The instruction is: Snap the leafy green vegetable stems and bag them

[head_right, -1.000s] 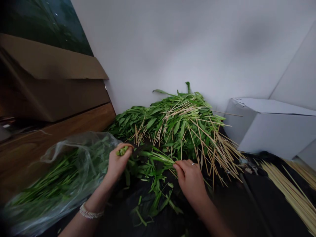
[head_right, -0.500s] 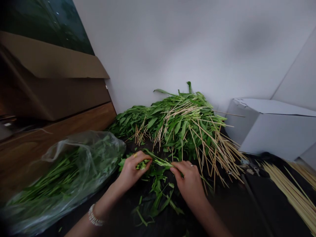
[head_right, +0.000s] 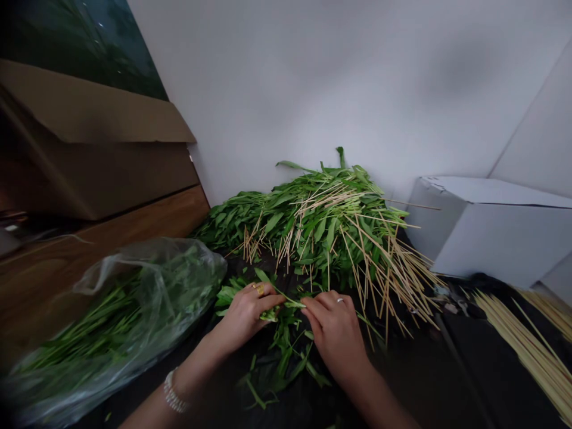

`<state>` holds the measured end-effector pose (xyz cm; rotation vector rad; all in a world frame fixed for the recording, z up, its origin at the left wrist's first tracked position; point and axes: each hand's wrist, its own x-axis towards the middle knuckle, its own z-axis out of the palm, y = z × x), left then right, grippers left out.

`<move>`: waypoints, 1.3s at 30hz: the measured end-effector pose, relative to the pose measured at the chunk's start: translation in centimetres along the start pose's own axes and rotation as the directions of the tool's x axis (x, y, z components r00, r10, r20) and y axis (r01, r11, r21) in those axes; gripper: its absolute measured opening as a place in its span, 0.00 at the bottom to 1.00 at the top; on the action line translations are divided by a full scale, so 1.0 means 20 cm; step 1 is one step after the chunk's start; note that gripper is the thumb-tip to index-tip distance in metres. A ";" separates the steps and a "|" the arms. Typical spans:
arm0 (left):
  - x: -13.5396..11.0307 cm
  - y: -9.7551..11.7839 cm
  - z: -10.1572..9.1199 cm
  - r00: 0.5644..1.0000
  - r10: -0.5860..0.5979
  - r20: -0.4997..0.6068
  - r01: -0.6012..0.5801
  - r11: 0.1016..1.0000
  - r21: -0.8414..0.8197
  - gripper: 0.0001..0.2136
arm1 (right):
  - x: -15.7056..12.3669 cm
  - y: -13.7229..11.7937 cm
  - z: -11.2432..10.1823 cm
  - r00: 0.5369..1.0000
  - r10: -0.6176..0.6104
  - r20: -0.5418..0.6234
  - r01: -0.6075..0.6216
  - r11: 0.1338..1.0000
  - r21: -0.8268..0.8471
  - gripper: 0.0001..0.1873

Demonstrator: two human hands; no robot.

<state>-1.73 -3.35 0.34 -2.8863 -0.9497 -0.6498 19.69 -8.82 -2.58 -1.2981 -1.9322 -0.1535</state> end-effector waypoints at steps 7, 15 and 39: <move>0.00 0.00 0.00 0.996 -0.058 -0.062 0.058 0.998 0.006 0.07 | 0.00 -0.02 0.01 0.999 -0.053 0.011 0.054 0.997 -0.058 0.12; 0.03 0.03 0.03 0.890 -0.384 -0.247 0.287 0.892 -0.350 0.08 | 0.01 -0.06 0.00 1.000 -0.017 0.021 0.018 0.999 -0.051 0.11; 0.01 -0.01 0.02 0.942 -0.086 -0.325 0.047 0.991 -0.129 0.10 | -0.01 -0.03 0.01 1.000 0.030 -0.008 -0.031 0.997 -0.069 0.13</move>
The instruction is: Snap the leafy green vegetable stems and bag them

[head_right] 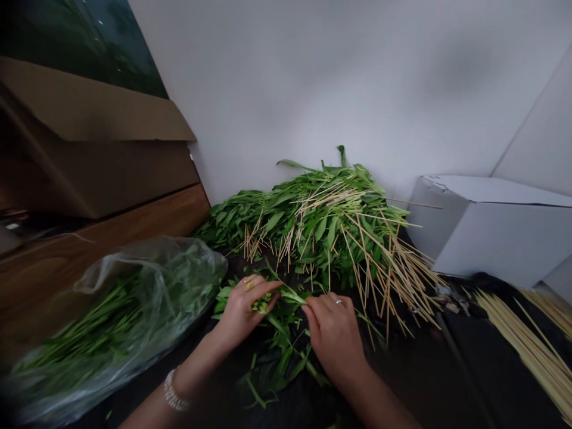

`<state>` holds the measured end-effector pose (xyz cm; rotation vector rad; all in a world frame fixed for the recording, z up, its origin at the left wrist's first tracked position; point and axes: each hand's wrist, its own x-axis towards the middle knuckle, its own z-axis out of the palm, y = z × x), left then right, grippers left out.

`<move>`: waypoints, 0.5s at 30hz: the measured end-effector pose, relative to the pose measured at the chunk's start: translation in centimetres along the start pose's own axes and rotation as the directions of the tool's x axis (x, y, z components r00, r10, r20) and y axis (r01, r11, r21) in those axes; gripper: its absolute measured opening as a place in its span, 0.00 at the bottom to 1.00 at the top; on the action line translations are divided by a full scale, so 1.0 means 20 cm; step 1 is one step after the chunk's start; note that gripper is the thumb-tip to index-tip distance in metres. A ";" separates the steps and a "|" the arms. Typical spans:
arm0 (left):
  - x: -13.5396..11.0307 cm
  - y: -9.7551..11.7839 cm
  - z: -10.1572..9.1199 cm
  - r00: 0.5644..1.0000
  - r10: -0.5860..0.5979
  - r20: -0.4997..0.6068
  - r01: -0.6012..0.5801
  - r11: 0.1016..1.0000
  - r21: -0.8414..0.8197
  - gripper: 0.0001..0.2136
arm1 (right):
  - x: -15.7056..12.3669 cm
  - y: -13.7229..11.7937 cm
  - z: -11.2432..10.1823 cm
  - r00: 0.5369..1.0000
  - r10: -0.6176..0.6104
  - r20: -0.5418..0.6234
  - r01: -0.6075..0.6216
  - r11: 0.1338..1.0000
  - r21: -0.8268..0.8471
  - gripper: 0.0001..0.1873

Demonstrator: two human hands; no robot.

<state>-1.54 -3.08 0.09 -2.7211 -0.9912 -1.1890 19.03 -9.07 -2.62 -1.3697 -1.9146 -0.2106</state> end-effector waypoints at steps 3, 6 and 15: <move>-0.01 -0.01 0.01 0.996 0.020 0.086 -0.023 0.999 0.034 0.11 | 0.00 -0.01 0.00 0.999 -0.022 -0.027 0.022 1.000 -0.006 0.13; -0.01 0.00 0.00 0.990 0.035 0.133 -0.042 0.998 0.050 0.11 | 0.00 0.00 0.00 1.000 -0.010 -0.027 0.010 1.000 0.004 0.12; -0.01 0.04 0.02 0.982 0.085 0.166 -0.106 0.987 0.122 0.08 | 0.00 -0.05 0.00 0.991 -0.103 -0.084 0.102 0.995 -0.020 0.15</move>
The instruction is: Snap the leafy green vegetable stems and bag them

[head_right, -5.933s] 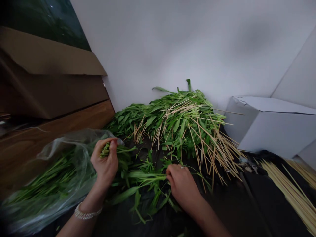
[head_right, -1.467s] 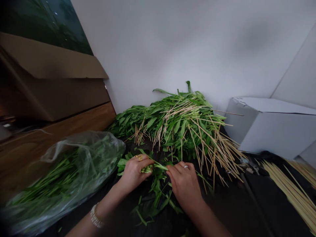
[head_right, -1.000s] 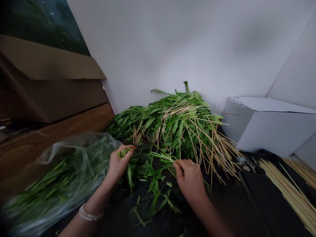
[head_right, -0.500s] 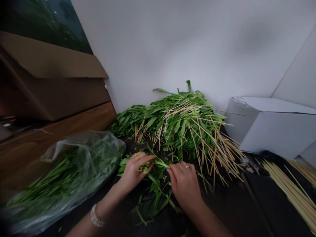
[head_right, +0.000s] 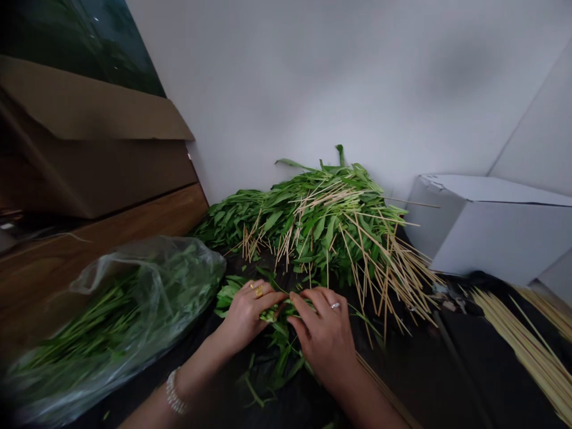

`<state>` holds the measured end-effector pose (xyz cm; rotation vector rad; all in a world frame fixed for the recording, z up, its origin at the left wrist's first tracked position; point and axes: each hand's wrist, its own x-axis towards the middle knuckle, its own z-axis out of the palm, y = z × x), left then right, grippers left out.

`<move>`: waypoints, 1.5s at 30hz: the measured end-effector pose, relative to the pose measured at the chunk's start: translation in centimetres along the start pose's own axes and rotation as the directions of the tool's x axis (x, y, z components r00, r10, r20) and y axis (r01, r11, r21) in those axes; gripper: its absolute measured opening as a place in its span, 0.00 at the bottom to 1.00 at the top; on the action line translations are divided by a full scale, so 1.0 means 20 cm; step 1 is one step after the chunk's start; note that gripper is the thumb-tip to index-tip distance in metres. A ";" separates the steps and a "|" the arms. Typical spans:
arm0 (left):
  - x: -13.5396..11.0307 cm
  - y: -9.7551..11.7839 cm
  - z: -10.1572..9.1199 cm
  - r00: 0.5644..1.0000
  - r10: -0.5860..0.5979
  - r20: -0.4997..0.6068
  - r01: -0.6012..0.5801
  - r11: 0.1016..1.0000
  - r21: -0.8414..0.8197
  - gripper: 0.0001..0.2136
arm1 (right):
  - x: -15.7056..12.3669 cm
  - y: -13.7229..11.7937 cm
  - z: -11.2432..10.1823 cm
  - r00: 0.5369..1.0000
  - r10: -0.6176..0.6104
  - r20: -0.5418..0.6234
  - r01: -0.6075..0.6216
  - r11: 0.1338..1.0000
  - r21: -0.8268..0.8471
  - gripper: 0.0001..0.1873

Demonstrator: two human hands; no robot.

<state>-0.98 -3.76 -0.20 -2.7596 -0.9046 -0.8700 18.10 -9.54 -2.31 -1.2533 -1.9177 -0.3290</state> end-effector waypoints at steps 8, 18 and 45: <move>0.00 0.05 -0.01 0.996 0.054 0.071 -0.051 0.998 -0.049 0.08 | -0.01 -0.02 0.01 0.999 0.020 -0.038 -0.016 0.995 0.094 0.08; 0.00 -0.02 -0.02 1.000 0.008 -0.030 -0.007 0.999 0.035 0.08 | 0.02 0.09 -0.05 0.954 0.298 -0.033 -0.294 0.952 0.080 0.15; -0.02 0.02 0.00 0.996 0.089 -0.015 -0.088 0.993 0.085 0.09 | -0.01 0.02 0.02 0.931 0.235 0.278 -0.310 0.912 0.268 0.10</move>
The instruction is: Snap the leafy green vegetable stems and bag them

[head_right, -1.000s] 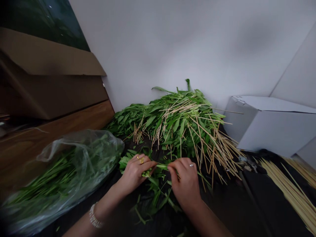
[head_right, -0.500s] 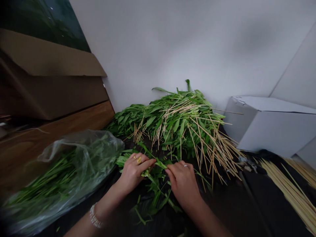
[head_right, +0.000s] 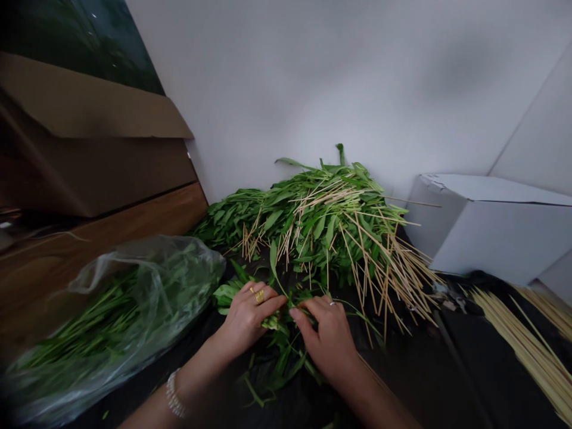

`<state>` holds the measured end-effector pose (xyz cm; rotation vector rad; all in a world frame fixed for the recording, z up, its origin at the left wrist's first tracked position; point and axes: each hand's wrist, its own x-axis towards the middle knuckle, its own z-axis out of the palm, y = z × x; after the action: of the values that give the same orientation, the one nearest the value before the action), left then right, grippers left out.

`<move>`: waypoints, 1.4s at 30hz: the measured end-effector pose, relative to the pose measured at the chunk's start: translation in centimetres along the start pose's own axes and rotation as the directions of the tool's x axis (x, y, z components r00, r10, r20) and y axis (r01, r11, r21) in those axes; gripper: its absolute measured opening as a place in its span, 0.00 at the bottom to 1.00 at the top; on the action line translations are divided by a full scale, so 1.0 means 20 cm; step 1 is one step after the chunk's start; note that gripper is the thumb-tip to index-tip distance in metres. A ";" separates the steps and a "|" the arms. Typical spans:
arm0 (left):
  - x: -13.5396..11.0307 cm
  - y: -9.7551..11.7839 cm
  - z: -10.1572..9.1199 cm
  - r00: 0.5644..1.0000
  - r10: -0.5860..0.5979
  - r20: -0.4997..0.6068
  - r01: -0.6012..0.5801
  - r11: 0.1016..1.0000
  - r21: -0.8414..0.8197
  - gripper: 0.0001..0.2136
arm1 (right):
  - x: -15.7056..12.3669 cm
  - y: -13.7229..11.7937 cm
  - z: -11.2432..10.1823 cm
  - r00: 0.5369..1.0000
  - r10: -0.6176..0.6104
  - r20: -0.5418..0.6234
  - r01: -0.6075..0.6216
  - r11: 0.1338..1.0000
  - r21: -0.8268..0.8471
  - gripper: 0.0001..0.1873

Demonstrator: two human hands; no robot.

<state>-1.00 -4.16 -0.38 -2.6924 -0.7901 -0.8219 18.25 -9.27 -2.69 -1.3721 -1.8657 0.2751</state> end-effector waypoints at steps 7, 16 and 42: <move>0.00 0.00 0.00 0.999 -0.010 0.035 0.009 1.000 0.026 0.09 | -0.01 0.01 0.02 0.999 -0.037 0.025 0.041 0.985 -0.167 0.06; 0.02 0.01 0.01 0.985 -0.172 0.013 0.173 0.982 -0.078 0.04 | -0.01 -0.01 0.02 0.994 -0.105 0.033 0.110 0.954 -0.278 0.09; 0.03 -0.22 -0.02 0.471 -0.863 -0.186 0.579 0.461 -0.673 0.07 | 0.03 0.08 -0.02 0.996 0.036 -0.085 -0.047 0.990 -0.132 0.10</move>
<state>-3.24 -0.30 0.42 -2.1276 -1.9002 -2.1483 19.56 -8.22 -3.18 -1.4914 -1.8156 0.1139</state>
